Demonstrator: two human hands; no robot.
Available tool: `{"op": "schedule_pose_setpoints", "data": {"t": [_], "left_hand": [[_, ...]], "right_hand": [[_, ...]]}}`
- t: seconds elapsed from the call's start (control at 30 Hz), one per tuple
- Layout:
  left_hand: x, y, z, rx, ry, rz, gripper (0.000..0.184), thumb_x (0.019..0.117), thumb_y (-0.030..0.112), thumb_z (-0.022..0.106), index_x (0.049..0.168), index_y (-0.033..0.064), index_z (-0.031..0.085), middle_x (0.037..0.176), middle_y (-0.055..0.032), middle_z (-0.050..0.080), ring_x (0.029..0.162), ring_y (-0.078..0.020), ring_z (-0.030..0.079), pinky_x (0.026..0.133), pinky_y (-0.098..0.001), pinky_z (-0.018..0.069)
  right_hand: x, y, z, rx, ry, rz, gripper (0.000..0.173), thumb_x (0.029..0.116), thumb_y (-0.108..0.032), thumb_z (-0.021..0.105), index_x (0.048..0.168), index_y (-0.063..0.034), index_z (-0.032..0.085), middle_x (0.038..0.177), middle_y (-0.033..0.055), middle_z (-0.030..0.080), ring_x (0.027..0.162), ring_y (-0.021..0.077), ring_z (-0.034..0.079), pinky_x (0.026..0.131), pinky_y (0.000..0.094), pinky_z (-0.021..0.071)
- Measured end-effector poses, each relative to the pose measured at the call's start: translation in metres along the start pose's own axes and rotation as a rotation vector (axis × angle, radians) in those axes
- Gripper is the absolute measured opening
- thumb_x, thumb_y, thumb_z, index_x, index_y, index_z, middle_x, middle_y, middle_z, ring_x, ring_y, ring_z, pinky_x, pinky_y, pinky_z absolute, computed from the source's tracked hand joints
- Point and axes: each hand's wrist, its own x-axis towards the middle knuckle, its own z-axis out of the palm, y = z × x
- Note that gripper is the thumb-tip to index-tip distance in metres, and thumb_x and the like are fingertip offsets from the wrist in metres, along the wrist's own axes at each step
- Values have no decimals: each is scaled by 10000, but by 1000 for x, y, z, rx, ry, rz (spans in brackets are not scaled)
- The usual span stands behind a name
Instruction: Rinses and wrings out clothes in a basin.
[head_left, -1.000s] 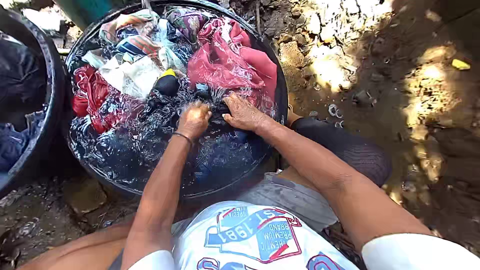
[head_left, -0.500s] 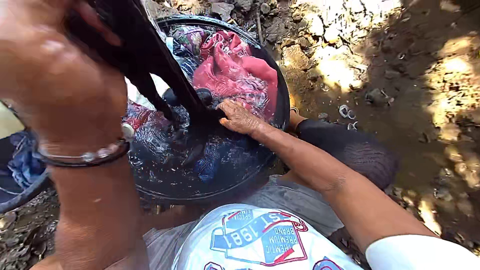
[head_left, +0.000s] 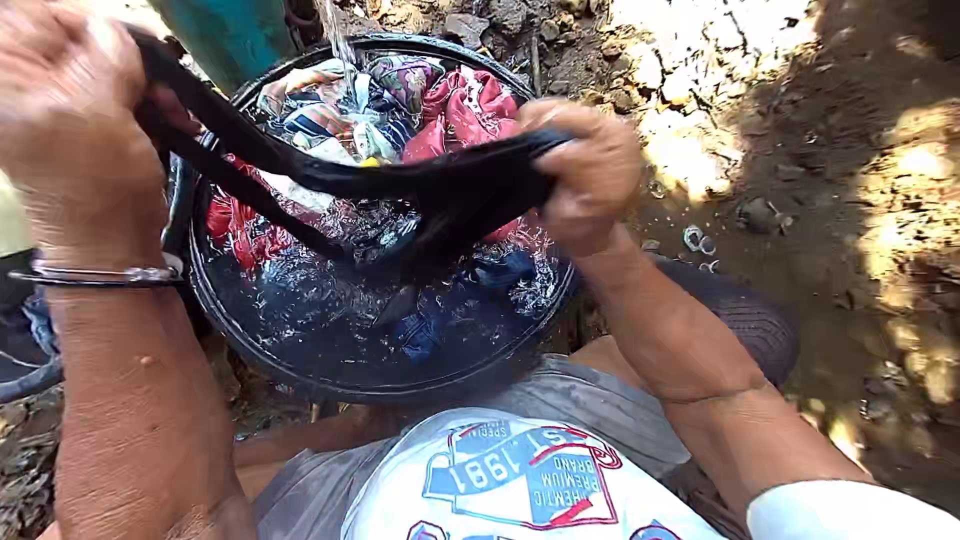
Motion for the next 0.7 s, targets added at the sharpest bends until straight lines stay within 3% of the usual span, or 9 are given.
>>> {"op": "schedule_pose_setpoints", "data": {"t": [0.03, 0.1, 0.2, 0.23, 0.3, 0.37, 0.4, 0.53, 0.7], "left_hand": [[-12, -5, 3, 146, 2, -85, 201, 1047, 269, 523, 1060, 110, 646, 861, 103, 651, 742, 34, 631, 740, -208, 568], [-34, -36, 1, 364, -58, -175, 333, 1025, 272, 533, 1192, 16, 665, 1032, -50, 688, 870, -40, 646, 839, -284, 552], [-54, -69, 12, 644, -185, -266, 340, 1032, 118, 486, 1236, -102, 647, 1224, -358, 642, 1191, -494, 610, 1037, -682, 411], [-59, -72, 21, 712, -225, -281, 342, 1035, 89, 461, 1251, -115, 630, 1270, -391, 605, 1246, -563, 555, 1060, -736, 359], [-73, -75, 45, 730, -278, -186, 350, 1030, 59, 454, 1272, -147, 600, 1311, -411, 567, 1274, -594, 518, 1069, -731, 358], [-89, -77, 80, 659, -336, -3, 354, 997, 58, 514, 1273, -149, 597, 1286, -405, 580, 1246, -590, 539, 1037, -711, 407], [-99, -77, 101, 614, -384, 71, 362, 990, 72, 543, 1285, -131, 599, 1293, -383, 591, 1250, -563, 552, 1041, -682, 429], [-138, -76, 168, 521, -615, 191, 463, 1005, 214, 589, 1392, -42, 575, 1401, -275, 582, 1344, -452, 528, 1117, -664, 364], [-153, -93, 190, 585, -666, 190, 466, 1019, 215, 529, 1423, -15, 568, 1449, -247, 564, 1406, -443, 475, 1142, -739, 243]], "right_hand": [[10, -10, -10, 30, 68, -65, 260, 937, -68, 502, 884, -154, 742, 911, -98, 710, 921, -3, 642, 846, 236, 527], [27, -20, -29, 35, 238, -161, 306, 906, -10, 458, 839, -146, 723, 868, -60, 716, 876, 47, 669, 819, 278, 554], [38, -11, -42, -79, 311, -143, 326, 875, 25, 424, 793, -148, 688, 814, -89, 685, 816, 6, 646, 770, 243, 545], [35, -3, -41, -154, 258, -104, 320, 889, 17, 437, 812, -156, 694, 824, -117, 678, 822, -27, 630, 778, 213, 532], [22, 14, -34, -468, 72, 34, 206, 918, 7, 467, 833, -54, 645, 849, -23, 637, 853, 33, 614, 813, 242, 515], [6, 29, -19, -809, -222, 256, 171, 935, 0, 507, 925, 110, 637, 970, 233, 654, 943, 300, 660, 853, 441, 529], [-4, 39, -12, -907, -360, 384, 197, 944, -30, 529, 1007, 121, 638, 1058, 278, 657, 998, 377, 674, 871, 523, 538], [-46, 80, 1, -1028, -693, 779, 340, 976, -143, 530, 1245, 56, 590, 1231, 293, 631, 1017, 478, 678, 816, 678, 521], [-75, 95, 1, -1064, -704, 862, 336, 953, -118, 542, 1229, 72, 569, 1251, 295, 605, 1061, 469, 667, 809, 646, 528]]}}
